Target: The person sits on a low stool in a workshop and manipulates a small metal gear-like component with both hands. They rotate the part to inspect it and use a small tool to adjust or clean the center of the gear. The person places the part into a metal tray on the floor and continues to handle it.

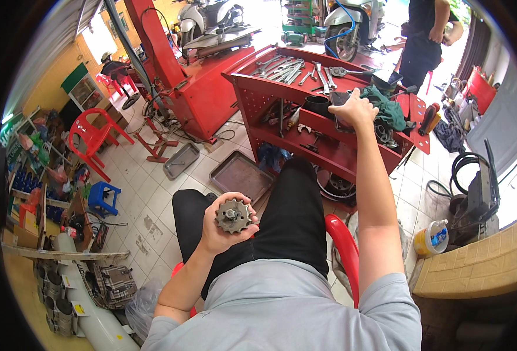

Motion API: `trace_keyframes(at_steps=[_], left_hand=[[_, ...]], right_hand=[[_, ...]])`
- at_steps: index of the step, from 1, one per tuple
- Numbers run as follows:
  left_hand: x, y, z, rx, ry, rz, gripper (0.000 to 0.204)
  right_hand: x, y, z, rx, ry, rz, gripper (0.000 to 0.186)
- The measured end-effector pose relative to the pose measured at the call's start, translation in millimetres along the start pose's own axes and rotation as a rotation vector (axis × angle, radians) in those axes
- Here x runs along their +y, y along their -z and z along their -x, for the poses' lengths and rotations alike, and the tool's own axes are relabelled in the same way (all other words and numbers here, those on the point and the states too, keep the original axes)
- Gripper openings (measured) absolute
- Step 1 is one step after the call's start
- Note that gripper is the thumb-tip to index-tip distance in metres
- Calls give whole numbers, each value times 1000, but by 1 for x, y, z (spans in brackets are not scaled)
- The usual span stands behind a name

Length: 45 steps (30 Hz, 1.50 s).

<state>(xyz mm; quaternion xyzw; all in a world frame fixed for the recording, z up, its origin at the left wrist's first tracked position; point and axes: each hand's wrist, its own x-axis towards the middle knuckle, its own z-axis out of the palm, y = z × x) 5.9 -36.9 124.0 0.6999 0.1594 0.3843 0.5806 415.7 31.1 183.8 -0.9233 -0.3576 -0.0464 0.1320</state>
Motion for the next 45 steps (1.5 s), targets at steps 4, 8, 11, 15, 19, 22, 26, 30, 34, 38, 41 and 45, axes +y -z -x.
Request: trace_keyframes(at_steps=[4, 8, 11, 15, 19, 22, 26, 30, 34, 38, 41, 45], left_hand=[[1, 0, 0, 11, 2, 10, 51], [3, -2, -1, 10, 11, 15, 51], [4, -2, -1, 5, 7, 4, 52], [3, -1, 0, 2, 4, -1, 52], [3, -2, 0, 1, 13, 1, 52], [2, -2, 1, -3, 18, -14, 51], [3, -2, 1, -5, 26, -6, 52], [-2, -3, 0, 24, 17, 50, 52], [-3, -2, -3, 17, 19, 22, 51], [-20, 9, -9, 44, 56, -33, 50], [-39, 20, -16, 69, 15, -100, 50], [-50, 39, -35, 137, 37, -178, 54]], right_hand=[[-4, -1, 0, -3, -20, -25, 105], [-1, -5, -3, -8, -33, -41, 109], [-1, -5, -2, -4, -39, -30, 111], [-2, -3, 4, 32, -25, 1, 114], [-3, 0, 10, 22, -29, -7, 113], [-1, -1, 9, 23, -17, -11, 114], [0, -1, 10, 20, -13, -20, 115], [0, -1, 12, 55, -11, 7, 116], [-16, 21, 48, 404, 205, -97, 97], [-65, 52, 113, 165, 844, -818, 43], [-92, 59, 156, -215, 1223, -961, 25], [-119, 28, 180, -339, 1457, -688, 26]])
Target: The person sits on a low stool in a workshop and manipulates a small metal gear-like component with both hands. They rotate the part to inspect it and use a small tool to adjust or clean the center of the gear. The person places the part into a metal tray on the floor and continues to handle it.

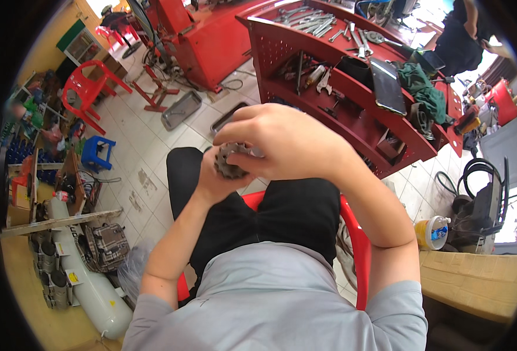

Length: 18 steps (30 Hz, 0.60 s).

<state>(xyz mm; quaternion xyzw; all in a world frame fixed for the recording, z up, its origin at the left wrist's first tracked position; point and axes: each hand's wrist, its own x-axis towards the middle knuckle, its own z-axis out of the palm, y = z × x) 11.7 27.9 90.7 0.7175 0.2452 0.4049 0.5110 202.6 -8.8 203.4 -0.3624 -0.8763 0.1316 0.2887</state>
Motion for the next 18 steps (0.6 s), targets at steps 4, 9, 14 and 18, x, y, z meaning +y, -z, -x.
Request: trace_keyframes(at_steps=[4, 9, 14, 18], left_hand=[[-30, 29, -27, 11, 14, -97, 56], [-56, 57, -63, -30, 54, -156, 57], [-104, 76, -101, 21, 38, -23, 49], [-149, 79, -137, 308, 268, 438, 32]], right_hand=[[27, -41, -19, 25, 37, 228, 17], [74, -56, -51, 37, 16, 286, 16], [132, -70, -82, 12, -42, 243, 28], [189, -104, -97, 237, -385, -126, 54]])
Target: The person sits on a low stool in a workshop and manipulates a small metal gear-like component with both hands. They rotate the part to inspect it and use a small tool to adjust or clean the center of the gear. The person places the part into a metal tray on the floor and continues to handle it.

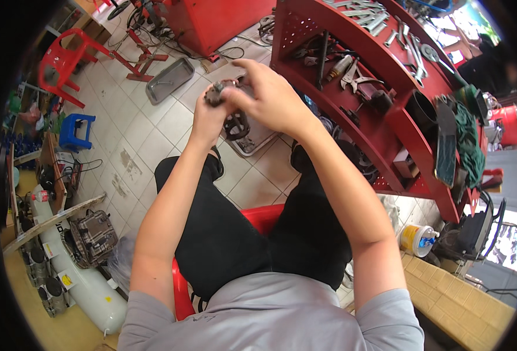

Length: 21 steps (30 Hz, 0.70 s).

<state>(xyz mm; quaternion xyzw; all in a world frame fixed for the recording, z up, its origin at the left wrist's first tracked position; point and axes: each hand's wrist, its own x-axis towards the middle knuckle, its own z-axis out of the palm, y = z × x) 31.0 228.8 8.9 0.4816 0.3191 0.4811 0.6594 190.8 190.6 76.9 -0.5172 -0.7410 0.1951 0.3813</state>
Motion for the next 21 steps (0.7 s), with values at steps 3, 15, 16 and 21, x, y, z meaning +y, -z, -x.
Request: trace_keyframes(at_steps=[3, 15, 16, 21], left_hand=[[-34, 22, -40, 158, 257, 315, 33], [-88, 44, -77, 534, 309, 633, 32], [-87, 45, -76, 536, 297, 601, 32], [-82, 52, -78, 437, 273, 674, 34]], right_hand=[[75, -45, 0, -44, -323, -232, 54], [114, -115, 27, -244, -656, -637, 97], [112, -116, 25, -258, -677, -628, 97], [103, -121, 22, -117, -650, -734, 96]])
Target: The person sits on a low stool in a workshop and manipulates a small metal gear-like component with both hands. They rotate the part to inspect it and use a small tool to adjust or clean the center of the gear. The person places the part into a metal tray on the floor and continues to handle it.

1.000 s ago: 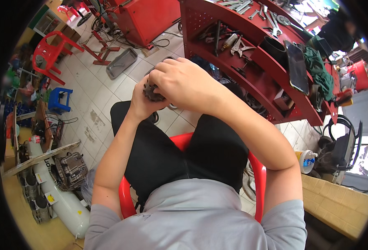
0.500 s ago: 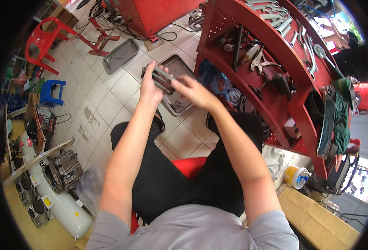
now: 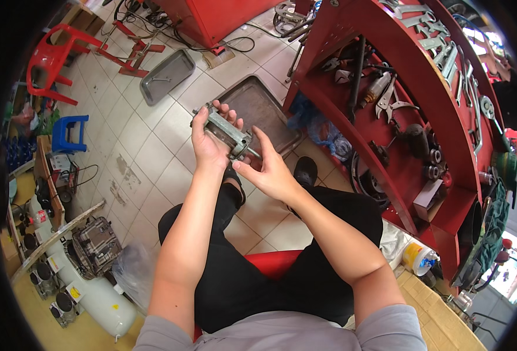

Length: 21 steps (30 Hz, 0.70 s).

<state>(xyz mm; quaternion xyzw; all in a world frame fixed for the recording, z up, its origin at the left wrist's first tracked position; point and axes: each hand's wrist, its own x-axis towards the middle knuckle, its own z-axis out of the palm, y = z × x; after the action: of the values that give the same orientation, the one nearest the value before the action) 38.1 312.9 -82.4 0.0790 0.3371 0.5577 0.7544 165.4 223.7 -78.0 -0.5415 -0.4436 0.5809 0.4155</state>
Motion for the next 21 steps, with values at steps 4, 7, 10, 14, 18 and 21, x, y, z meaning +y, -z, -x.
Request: trace_keyframes(at_steps=[4, 7, 10, 14, 18, 21], left_hand=[[4, 3, -5, -68, 42, 78, 35], [4, 3, -4, -181, 85, 95, 36], [-3, 1, -1, -293, 66, -101, 42], [-14, 3, 5, -469, 9, -506, 54], [-20, 6, 3, -556, 133, -558, 62], [-18, 11, 1, -556, 185, -492, 66]], right_hand=[[-5, 17, -4, -64, 3, -171, 73], [3, 40, -15, -3, 41, -197, 50], [3, 51, -21, -30, 39, -218, 43], [-3, 48, -19, -240, 19, 59, 66], [-1, 33, -19, -101, 172, 60, 69], [3, 38, -22, -105, 8, 110, 59]])
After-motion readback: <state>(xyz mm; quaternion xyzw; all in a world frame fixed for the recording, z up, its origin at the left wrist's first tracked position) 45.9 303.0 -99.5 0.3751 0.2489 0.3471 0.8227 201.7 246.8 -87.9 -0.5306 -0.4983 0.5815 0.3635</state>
